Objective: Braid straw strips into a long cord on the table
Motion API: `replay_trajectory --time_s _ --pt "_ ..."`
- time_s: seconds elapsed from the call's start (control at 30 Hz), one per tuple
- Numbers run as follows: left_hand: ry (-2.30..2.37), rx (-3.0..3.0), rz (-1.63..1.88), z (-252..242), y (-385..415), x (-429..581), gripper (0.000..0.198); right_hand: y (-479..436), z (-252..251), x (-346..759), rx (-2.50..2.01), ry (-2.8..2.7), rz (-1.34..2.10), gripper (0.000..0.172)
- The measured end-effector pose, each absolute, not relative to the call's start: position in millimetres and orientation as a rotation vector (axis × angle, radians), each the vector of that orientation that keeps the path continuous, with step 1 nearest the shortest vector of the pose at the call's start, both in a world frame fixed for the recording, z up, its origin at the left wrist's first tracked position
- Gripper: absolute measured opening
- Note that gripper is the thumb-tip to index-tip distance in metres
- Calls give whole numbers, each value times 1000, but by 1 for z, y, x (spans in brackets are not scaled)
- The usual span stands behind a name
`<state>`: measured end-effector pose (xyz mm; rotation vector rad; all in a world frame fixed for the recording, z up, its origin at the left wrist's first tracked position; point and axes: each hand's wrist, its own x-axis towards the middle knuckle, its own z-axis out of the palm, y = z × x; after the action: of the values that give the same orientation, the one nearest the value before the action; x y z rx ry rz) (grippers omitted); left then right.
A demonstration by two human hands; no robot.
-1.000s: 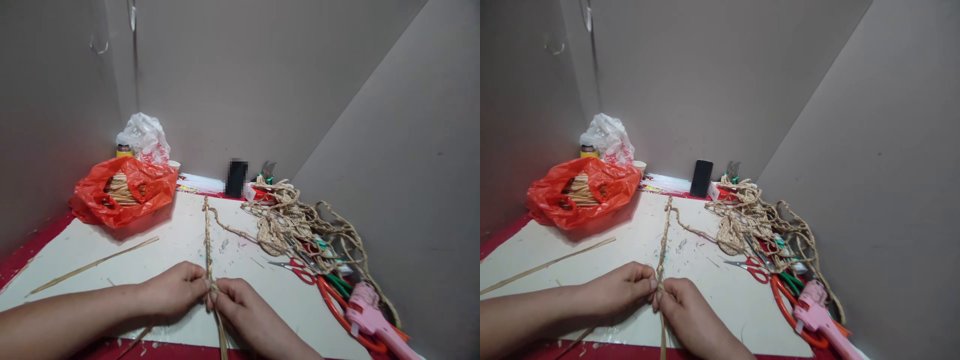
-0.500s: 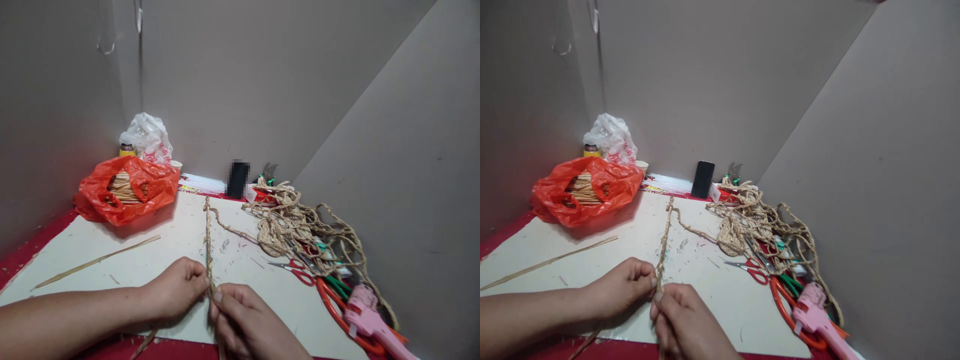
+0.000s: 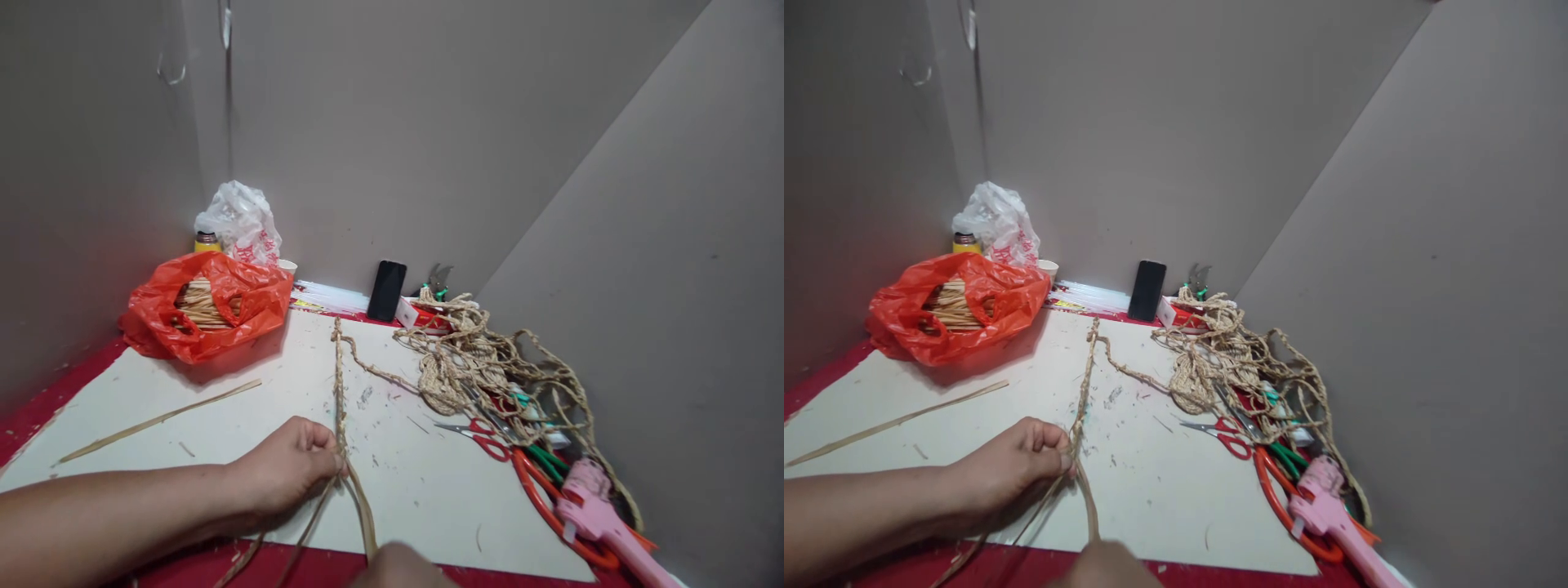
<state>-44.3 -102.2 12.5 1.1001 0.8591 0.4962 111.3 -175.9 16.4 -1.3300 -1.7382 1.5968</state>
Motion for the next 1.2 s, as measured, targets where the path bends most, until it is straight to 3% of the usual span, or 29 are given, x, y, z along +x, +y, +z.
replay_trajectory --time_s 0.17,0.37,0.63,0.93,1.03,1.2 --pt "748 1015 455 12 -100 -46 21 -153 31 126 -1468 -1432 1065 36" --pt "675 1107 492 0 -97 -45 19 -139 3 117 -1337 -1363 1702 44" --pt "765 1379 329 14 -93 -51 21 -137 9 117 -1399 -1297 1703 50" --pt "836 1344 144 23 -109 -53 30 -149 -1 101 -1319 -925 1721 41" --pt "849 1364 178 17 -119 -49 32 -153 1 95 -1204 -793 1828 43" --pt "873 1488 343 8 -130 -45 19 -156 2 90 -1199 -834 1809 40"
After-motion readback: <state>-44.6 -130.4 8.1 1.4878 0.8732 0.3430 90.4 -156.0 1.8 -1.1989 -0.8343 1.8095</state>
